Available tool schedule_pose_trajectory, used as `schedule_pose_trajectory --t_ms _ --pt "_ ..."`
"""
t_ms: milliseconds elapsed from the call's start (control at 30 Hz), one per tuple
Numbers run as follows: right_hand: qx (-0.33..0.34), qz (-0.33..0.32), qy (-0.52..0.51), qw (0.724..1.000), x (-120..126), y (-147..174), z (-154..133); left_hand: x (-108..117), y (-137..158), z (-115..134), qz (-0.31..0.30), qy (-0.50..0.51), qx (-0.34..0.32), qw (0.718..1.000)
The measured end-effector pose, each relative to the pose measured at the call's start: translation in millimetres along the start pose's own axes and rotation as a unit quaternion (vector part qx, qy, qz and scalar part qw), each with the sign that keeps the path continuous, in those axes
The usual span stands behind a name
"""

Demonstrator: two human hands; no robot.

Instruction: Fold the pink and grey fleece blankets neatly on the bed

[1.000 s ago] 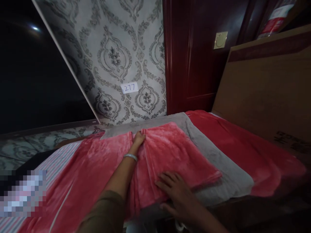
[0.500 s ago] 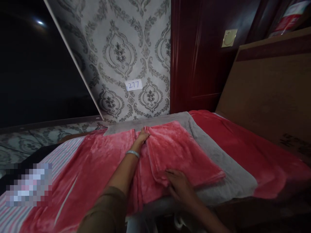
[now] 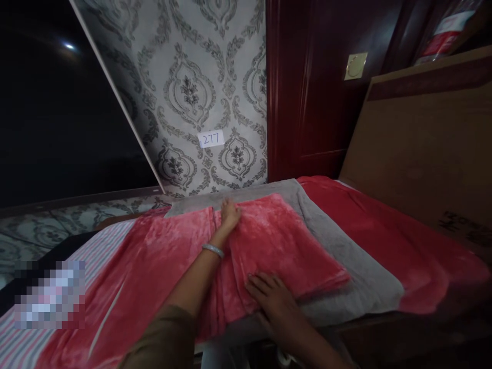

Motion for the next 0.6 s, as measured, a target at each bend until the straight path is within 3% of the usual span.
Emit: schedule_pose_trajectory --t_ms 133,233,300,367,500,600 --pt "-0.002 -0.002 -0.107 0.994 32.3 -11.4 22.3 -11.3 35.8 0.7 -0.065 -0.096 -0.093 0.989" --pt "-0.073 0.104 -0.127 0.984 69.1 -37.3 59.2 -13.9 57.3 -11.4 -0.105 -0.225 -0.159 0.956" --pt "-0.130 0.169 -0.095 0.972 91.4 -62.0 87.9 -13.8 62.5 -17.5 -0.100 -0.255 -0.178 0.945" --pt "-0.191 0.190 -0.063 0.961 106.1 -90.7 115.5 -14.0 62.1 -20.4 -0.092 -0.252 -0.182 0.946" --pt "-0.313 0.170 -0.019 0.934 111.9 -147.3 159.8 -15.6 57.7 -22.4 -0.080 -0.203 -0.171 0.961" --pt "-0.346 0.160 -0.004 0.924 105.0 -179.1 182.6 -16.1 58.1 -23.5 -0.091 -0.218 -0.178 0.955"
Point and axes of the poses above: each hand's wrist, its own y-axis away from the middle knuckle, its own x-axis out of the back of the hand, z = x × y, the point moved 1 cm from there along -y, towards the middle knuckle, and after that the axes turned 12 degrees about z, right-handed, at the moved point
